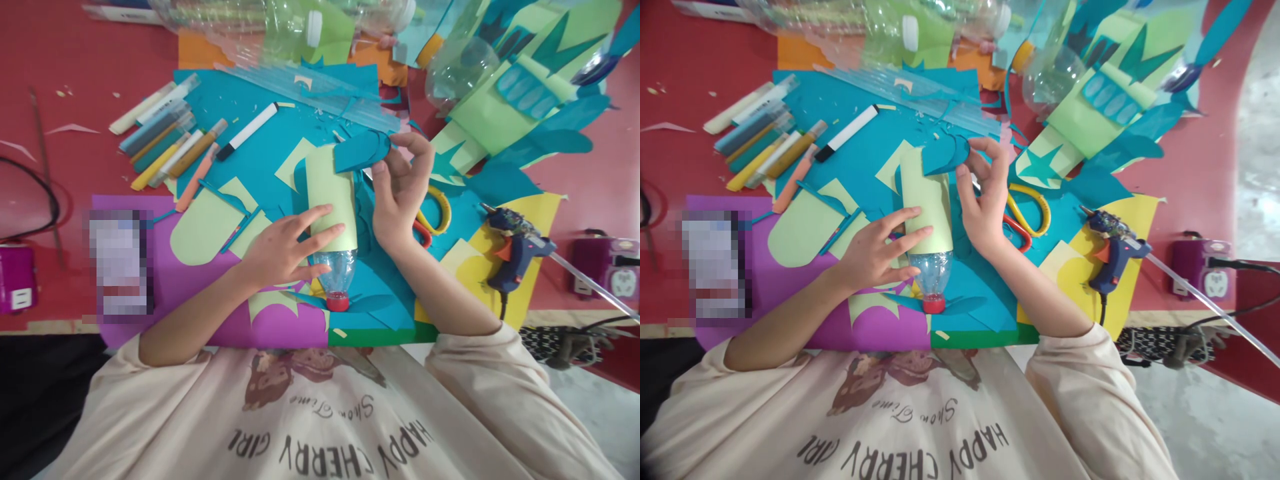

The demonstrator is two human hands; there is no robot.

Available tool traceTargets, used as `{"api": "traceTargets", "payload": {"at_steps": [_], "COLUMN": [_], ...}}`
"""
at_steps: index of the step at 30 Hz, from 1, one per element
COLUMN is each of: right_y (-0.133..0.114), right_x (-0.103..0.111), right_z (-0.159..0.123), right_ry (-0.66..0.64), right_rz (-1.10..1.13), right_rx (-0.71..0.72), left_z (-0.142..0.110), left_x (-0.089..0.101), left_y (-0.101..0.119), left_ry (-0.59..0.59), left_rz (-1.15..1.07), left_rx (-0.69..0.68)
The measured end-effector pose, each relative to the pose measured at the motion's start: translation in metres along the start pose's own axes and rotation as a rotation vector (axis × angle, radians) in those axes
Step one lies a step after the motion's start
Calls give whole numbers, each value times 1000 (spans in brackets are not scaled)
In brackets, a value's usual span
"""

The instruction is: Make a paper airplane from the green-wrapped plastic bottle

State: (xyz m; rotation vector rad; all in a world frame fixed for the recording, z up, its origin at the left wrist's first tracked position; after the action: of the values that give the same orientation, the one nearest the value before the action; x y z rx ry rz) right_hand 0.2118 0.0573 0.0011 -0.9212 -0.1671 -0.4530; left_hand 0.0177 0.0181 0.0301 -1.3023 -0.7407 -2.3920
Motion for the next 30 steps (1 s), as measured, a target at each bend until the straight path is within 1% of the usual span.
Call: {"api": "traceTargets", "payload": {"at_steps": [3, 6, 11, 14, 19, 25, 30], "right_y": [2, -5, -17, -19, -22, -18, -10], "right_x": [2, 2, -1, 1, 3, 5, 9], "right_z": [5, 9, 12, 11, 10, 13, 15], "right_ry": [61, 130, 163, 153, 90, 105, 57], "right_rz": [22, 19, -25, -29, -15, -26, -120], "right_rx": [53, 109, 97, 96, 104, 29, -41], "left_z": [0, 0, -1, -1, 0, -1, -1], "left_x": [0, 0, -1, -2, 0, -1, -1], "left_y": [0, 0, -1, -1, 0, 0, 0], "left_ry": [-2, 1, -25, -26, -15, -32, -29], "left_rz": [4, 3, -9, -17, 4, -6, -1], "left_rx": [-3, -8, 4, 7, -2, 5, 2]}}
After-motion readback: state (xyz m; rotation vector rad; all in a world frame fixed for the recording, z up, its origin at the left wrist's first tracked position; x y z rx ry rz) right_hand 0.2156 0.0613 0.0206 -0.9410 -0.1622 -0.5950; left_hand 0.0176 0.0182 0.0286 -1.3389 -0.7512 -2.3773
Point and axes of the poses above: each hand's wrist, its own z-axis towards the middle knuckle, its own x-axis out of the back of the hand, y = z × x, the point moved 3 cm from there along z, towards the middle knuckle, and after that the axes turned 9 degrees about x, right-handed, at the moved point
